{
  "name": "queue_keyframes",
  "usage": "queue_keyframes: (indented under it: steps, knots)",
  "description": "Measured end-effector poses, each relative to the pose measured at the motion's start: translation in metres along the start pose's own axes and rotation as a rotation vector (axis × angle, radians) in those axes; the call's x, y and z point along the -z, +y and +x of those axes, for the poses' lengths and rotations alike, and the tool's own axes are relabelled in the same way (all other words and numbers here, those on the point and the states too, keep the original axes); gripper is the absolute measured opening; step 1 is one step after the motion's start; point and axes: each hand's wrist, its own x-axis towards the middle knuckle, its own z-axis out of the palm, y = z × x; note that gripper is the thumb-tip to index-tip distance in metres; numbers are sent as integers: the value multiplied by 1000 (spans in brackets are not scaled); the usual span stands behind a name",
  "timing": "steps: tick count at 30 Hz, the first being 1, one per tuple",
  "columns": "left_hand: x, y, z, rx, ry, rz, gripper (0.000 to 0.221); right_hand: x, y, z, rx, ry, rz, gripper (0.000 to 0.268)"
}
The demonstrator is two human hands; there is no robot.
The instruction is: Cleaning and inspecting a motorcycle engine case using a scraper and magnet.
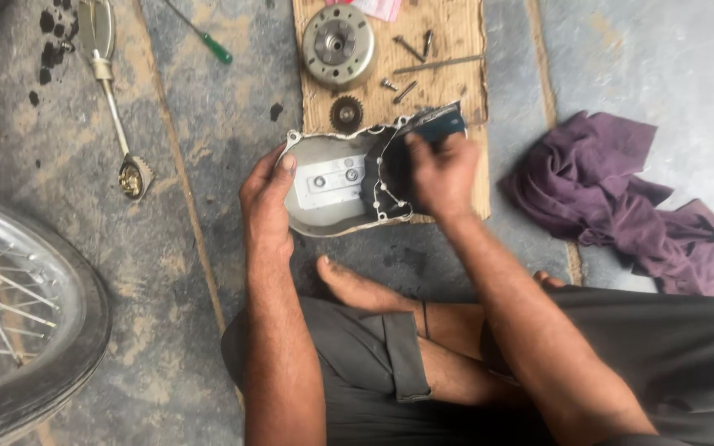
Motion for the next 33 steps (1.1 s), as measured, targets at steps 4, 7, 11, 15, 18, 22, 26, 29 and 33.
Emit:
queue_keyframes:
  steps: [4,7,11,15,18,22,26,29,33]
  knots:
    - [-1,-4,6,-41,-30,-54,68,13,-11,11,61,-55,-33,8]
    - [3,-6,2,-5,15,-1,66,18,-22,13,95,-35,-80,7]
    - [-3,2,0,17,26,48,64,21,-16,17,156,-47,-123,6]
    - [-3,4,0,49,24,-19,61,38,-13,19,19,-4,-42,7]
    - [3,7,0,109,50,58,59,57,7,26,-92,340,289,11]
    - [2,9,1,148,-14,29,59,84,13,64,-200,319,21,11]
    - [10,12,-5,172,-9,67,61,90,-6,107,-415,83,-252,13]
    - [12,15,-6,157,-24,57,60,86,-4,130,-297,-216,-551,18]
    - [12,22,-10,139,-35,64,61,63,16,135,-195,-691,-1046,20]
